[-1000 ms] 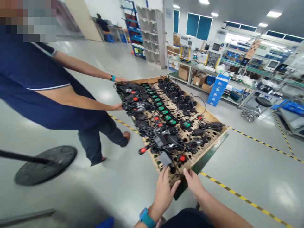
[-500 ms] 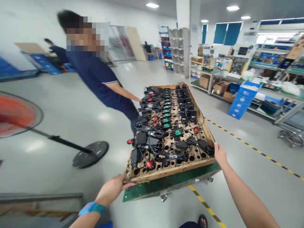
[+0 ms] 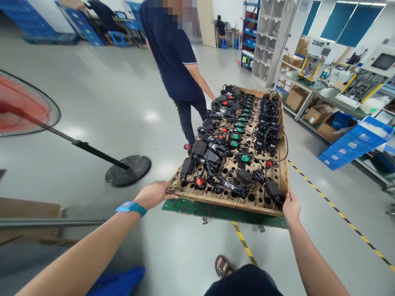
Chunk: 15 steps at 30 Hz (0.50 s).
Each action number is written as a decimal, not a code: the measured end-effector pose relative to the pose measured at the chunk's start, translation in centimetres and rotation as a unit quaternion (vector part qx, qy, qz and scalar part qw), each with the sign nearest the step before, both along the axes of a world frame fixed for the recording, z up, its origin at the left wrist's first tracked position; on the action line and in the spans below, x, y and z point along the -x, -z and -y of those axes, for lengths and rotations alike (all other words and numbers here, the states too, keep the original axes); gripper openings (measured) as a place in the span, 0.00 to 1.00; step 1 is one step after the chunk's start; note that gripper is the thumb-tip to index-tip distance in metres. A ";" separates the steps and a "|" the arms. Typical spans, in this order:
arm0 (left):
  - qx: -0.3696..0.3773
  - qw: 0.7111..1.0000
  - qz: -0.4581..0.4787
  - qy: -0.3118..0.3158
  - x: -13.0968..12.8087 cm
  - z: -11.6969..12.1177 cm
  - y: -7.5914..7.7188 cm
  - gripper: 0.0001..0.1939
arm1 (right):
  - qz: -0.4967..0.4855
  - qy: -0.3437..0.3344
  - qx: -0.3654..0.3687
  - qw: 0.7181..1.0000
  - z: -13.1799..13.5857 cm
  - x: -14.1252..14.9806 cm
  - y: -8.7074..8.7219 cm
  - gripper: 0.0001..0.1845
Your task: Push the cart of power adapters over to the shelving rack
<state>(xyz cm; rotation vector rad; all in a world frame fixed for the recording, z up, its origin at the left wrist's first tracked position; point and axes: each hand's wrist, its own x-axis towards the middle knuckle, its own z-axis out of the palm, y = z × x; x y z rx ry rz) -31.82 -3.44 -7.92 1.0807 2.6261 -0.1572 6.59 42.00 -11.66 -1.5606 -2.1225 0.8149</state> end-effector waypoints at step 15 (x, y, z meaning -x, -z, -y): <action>-0.022 0.992 -0.119 -0.029 -9.7 1.2 3.2 0.28 | 0.027 0.007 -0.005 1.000 3.0 -3.7 -0.5 0.39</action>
